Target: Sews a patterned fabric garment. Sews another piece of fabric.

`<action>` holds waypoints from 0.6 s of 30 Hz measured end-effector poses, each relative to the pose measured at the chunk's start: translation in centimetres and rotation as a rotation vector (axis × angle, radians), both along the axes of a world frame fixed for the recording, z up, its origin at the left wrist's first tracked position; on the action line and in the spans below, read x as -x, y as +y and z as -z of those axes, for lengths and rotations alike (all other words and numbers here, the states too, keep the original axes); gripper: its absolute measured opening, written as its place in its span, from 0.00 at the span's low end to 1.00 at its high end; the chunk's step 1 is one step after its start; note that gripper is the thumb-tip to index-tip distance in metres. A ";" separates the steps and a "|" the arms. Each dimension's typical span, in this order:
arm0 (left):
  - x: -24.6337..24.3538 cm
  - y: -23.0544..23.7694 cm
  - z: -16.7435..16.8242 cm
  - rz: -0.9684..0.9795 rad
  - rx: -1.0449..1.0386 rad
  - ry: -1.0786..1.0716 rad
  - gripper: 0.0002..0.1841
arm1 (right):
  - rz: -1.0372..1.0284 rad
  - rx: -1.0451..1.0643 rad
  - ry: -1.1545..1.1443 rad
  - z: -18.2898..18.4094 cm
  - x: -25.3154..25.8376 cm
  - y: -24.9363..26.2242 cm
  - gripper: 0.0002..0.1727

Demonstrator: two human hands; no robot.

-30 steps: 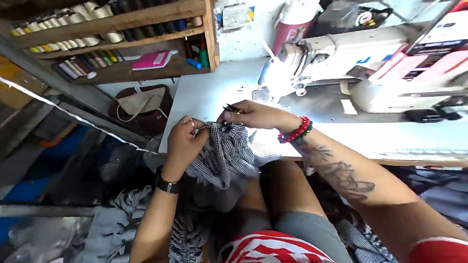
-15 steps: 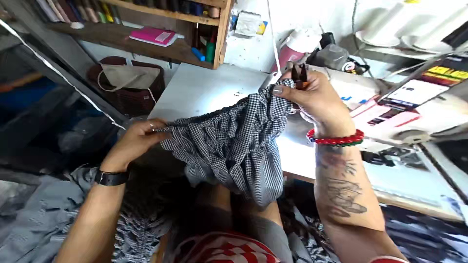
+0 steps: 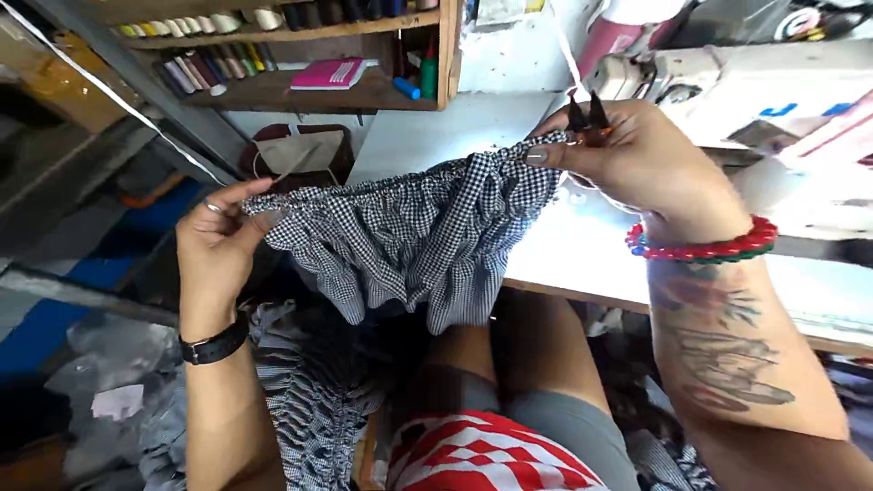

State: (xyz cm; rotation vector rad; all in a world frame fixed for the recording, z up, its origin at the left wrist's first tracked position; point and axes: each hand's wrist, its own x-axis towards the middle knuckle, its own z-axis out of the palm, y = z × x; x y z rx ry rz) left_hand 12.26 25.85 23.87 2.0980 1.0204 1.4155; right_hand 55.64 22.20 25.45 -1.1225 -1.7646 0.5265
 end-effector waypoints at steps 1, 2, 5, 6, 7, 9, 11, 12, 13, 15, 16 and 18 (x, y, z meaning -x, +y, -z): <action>0.5 -0.3 -0.3 0.006 0.021 -0.020 0.24 | -0.006 0.021 0.010 -0.4 0.3 -0.5 0.05; 0.9 -0.4 -0.9 0.021 0.027 -0.061 0.21 | -0.024 0.047 0.032 -0.8 0.6 -1.6 0.04; 1.4 -0.4 -3.3 0.109 -0.058 -0.178 0.15 | -0.155 0.088 0.150 -1.5 1.2 -5.5 0.06; 1.1 -0.3 -3.9 0.121 -0.081 -0.187 0.14 | -0.151 0.073 0.126 -1.6 1.1 -6.2 0.07; 0.5 0.2 -4.2 0.123 -0.083 -0.181 0.14 | -0.125 0.054 0.062 -1.5 0.8 -6.5 0.09; -1.9 2.3 -3.5 0.131 -0.021 -0.125 0.15 | 0.007 0.055 -0.059 0.1 -0.5 -6.0 0.09; -5.5 6.1 -0.4 0.164 0.163 0.009 0.14 | 0.198 0.187 -0.116 3.8 -2.8 -4.6 0.09; -7.7 8.5 2.2 0.193 0.271 0.069 0.14 | 0.284 0.284 -0.125 6.2 -4.2 -3.5 0.08; -9.9 10.8 5.2 0.224 0.359 0.128 0.15 | 0.357 0.367 -0.146 8.9 -5.7 -2.4 0.07; -13.6 14.3 10.6 0.265 0.473 0.235 0.17 | 0.471 0.515 -0.156 13.2 -7.9 -1.2 0.10; -14.7 15.3 11.9 0.277 0.513 0.282 0.17 | 0.501 0.538 -0.147 14.3 -8.4 -1.0 0.10; -15.7 16.2 12.2 0.290 0.544 0.363 0.17 | 0.515 0.555 -0.099 14.7 -8.1 -1.1 0.08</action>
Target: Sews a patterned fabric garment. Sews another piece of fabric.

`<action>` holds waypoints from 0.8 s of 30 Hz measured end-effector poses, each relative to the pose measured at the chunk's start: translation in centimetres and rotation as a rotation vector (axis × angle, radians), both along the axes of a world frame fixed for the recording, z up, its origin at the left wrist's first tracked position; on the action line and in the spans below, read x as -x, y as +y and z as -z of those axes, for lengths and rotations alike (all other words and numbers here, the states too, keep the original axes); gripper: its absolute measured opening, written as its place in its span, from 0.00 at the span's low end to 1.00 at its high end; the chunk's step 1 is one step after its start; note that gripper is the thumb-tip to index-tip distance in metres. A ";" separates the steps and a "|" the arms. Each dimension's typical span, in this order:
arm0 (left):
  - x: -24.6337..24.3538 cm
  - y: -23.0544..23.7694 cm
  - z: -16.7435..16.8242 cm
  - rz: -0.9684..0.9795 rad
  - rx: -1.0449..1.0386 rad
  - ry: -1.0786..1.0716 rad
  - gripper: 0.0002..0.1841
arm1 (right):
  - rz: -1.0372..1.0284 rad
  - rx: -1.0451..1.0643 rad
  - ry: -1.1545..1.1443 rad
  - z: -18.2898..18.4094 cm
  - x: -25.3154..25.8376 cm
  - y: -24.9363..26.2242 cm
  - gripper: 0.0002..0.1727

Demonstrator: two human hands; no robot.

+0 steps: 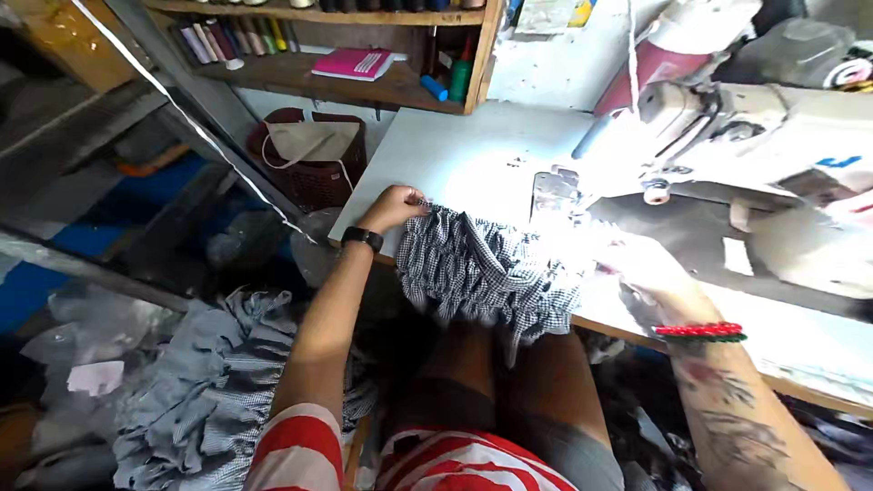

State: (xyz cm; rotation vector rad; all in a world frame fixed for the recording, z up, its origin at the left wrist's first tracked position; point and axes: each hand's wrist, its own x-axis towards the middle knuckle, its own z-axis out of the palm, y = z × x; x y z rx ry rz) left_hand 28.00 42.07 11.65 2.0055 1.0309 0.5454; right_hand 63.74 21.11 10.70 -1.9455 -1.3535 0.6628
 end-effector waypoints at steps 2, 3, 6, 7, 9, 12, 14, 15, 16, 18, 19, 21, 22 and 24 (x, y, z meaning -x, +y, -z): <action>0.0 0.7 -0.3 0.030 -0.027 0.065 0.16 | -0.047 -0.038 0.027 0.5 0.0 0.4 0.08; 0.2 1.0 -0.4 0.037 -0.035 0.096 0.16 | -0.071 -0.049 0.026 0.7 0.1 0.6 0.08; 0.3 1.2 -0.2 0.027 -0.046 0.188 0.16 | -0.061 -0.067 0.075 1.8 0.3 1.4 0.09; 0.1 1.0 -0.1 0.026 -0.049 0.202 0.16 | -0.023 -0.059 0.114 2.0 0.2 1.3 0.08; -0.5 0.2 0.0 0.043 -0.048 0.202 0.17 | 0.082 -0.032 0.194 1.8 0.3 0.5 0.09; -1.2 -1.0 0.1 0.086 -0.038 0.206 0.17 | 0.279 -0.037 0.321 1.0 0.9 0.6 0.10; -1.2 -1.1 0.2 0.095 -0.027 0.203 0.17 | 0.255 -0.067 0.327 1.4 0.8 0.4 0.09; -1.1 -0.9 0.3 0.097 -0.020 0.193 0.16 | 0.217 -0.073 0.318 1.7 0.7 0.1 0.10; -0.9 -0.7 0.3 0.096 -0.015 0.185 0.16 | 0.196 -0.063 0.308 1.8 0.7 -0.4 0.10; -0.6 -0.2 0.3 0.092 -0.030 0.166 0.15 | 0.218 -0.011 0.323 1.7 1.3 -1.6 0.10; -0.4 -0.1 0.3 0.091 -0.044 0.156 0.14 | 0.224 0.017 0.320 1.6 1.7 -2.0 0.11; -0.4 0.1 0.0 0.083 -0.052 0.163 0.14 | 0.150 0.006 0.208 1.7 1.7 -1.5 0.12; -0.4 0.2 -0.2 0.081 -0.044 0.181 0.14 | 0.090 -0.028 0.159 1.8 1.4 -1.3 0.13; -0.5 0.2 -0.4 0.082 -0.025 0.203 0.14 | 0.003 -0.091 0.068 2.4 1.0 -0.8 0.13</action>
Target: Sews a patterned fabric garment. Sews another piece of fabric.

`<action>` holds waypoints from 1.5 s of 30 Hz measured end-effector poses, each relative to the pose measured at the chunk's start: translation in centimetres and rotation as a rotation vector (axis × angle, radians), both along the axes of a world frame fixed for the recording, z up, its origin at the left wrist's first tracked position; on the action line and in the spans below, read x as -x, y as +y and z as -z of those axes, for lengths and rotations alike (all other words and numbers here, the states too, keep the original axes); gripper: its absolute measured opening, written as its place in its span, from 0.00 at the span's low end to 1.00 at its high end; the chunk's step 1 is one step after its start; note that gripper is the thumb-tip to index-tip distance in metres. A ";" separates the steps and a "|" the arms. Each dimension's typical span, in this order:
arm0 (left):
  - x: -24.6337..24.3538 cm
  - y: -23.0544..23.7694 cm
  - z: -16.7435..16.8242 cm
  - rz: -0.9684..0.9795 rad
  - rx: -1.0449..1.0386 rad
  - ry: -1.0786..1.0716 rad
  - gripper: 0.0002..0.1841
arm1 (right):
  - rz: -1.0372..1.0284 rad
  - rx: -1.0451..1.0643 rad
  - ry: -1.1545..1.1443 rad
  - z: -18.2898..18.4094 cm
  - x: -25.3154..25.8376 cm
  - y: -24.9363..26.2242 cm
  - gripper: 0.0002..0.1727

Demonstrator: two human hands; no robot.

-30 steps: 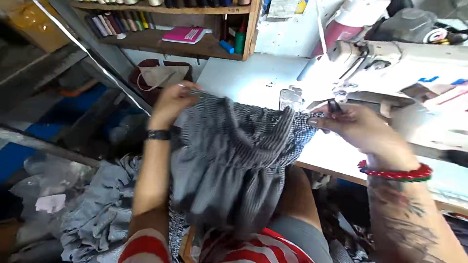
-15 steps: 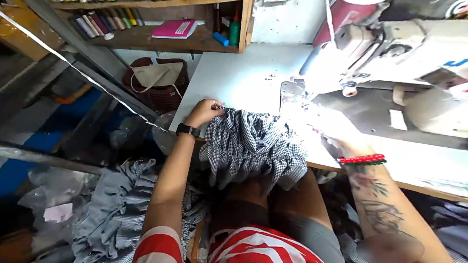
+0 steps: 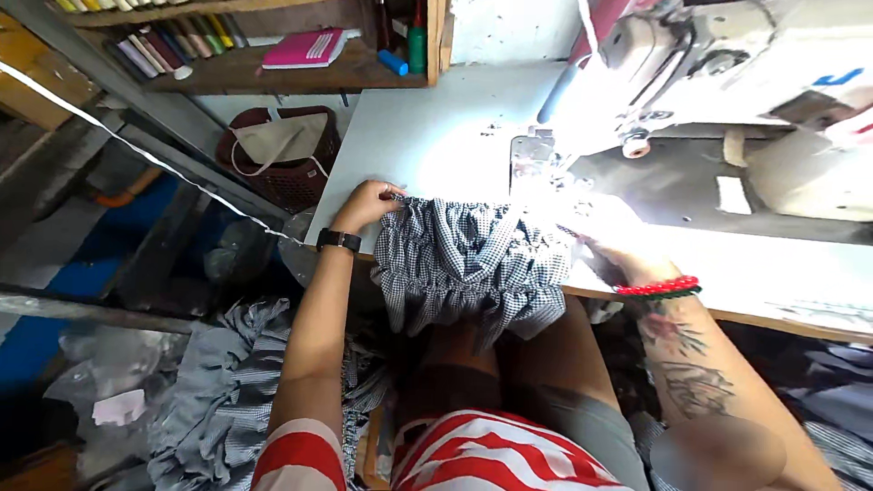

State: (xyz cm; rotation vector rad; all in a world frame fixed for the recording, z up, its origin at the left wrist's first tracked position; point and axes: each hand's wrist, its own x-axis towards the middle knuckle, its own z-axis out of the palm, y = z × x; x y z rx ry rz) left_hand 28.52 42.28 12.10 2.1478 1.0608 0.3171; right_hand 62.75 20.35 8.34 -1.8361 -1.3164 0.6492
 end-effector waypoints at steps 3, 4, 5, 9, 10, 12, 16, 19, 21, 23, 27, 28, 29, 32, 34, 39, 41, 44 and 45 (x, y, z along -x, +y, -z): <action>0.1 0.2 -0.3 0.004 0.010 0.032 0.14 | -0.007 -0.024 -0.033 -0.5 0.9 -0.1 0.11; 0.0 0.1 -0.4 -0.004 -0.008 0.060 0.14 | -0.008 -0.036 -0.052 -0.9 1.1 0.2 0.11; -0.3 0.0 -0.4 -0.022 -0.054 0.098 0.14 | -0.009 -0.031 -0.083 -1.1 1.2 0.6 0.13; -3.1 -4.8 -3.5 -0.180 -0.348 0.238 0.24 | -0.022 -0.014 -0.123 -1.2 0.7 2.0 0.19; -4.2 -7.1 -4.3 -0.170 -0.393 0.179 0.25 | -0.019 -0.021 -0.119 -0.9 0.5 2.0 0.19; -7.1 -11.4 -4.7 -0.128 -0.461 0.023 0.22 | -0.025 -0.014 -0.117 -0.6 0.1 2.3 0.20; -12.4 -15.0 -0.1 -0.051 -0.535 0.005 0.28 | -0.135 -0.043 -0.145 -0.6 -0.7 2.9 0.19; -13.9 -14.0 3.4 -0.055 -0.491 0.137 0.31 | -0.150 -0.042 -0.042 -1.5 -0.6 2.6 0.16; -14.0 -13.6 3.9 -0.067 -0.498 0.125 0.28 | -0.149 -0.006 0.017 -2.0 -0.8 2.5 0.16; -13.7 -13.6 3.9 -0.071 -0.485 0.077 0.22 | -0.175 0.015 0.009 -1.8 -1.0 2.6 0.15; -11.5 -13.8 3.6 -0.116 -0.388 -0.318 0.16 | -0.208 0.076 0.341 -2.7 -0.3 2.8 0.06; -9.9 -14.2 3.2 -0.146 -0.264 -0.448 0.18 | -0.211 0.092 0.504 -3.2 0.1 2.7 0.06; -7.8 -14.8 2.5 -0.199 -0.120 -0.556 0.21 | -0.212 0.091 0.599 -3.8 0.6 2.9 0.06; 2.9 -16.7 0.6 -0.392 0.112 -0.806 0.24 | -0.280 0.027 0.452 -6.5 3.1 4.5 0.09; 12.4 -18.3 -0.9 -0.554 0.056 -0.886 0.24 | -0.384 0.004 0.265 -9.0 6.5 5.7 0.09; 33.9 -30.3 -6.3 -0.795 -0.263 -0.751 0.19 | -0.722 -0.214 0.073 -11.6 17.8 9.1 0.08; 41.2 -36.9 -6.6 -0.724 -0.176 -0.665 0.16 | -0.843 -0.324 0.008 -10.8 22.2 9.8 0.08; 44.7 -45.1 -4.8 -0.724 0.061 -0.552 0.15 | -0.955 -0.366 -0.097 -6.7 28.0 9.9 0.08; 46.4 -46.4 -2.6 -0.513 0.114 -0.492 0.15 | -0.985 -0.363 -0.147 -4.4 29.5 9.9 0.08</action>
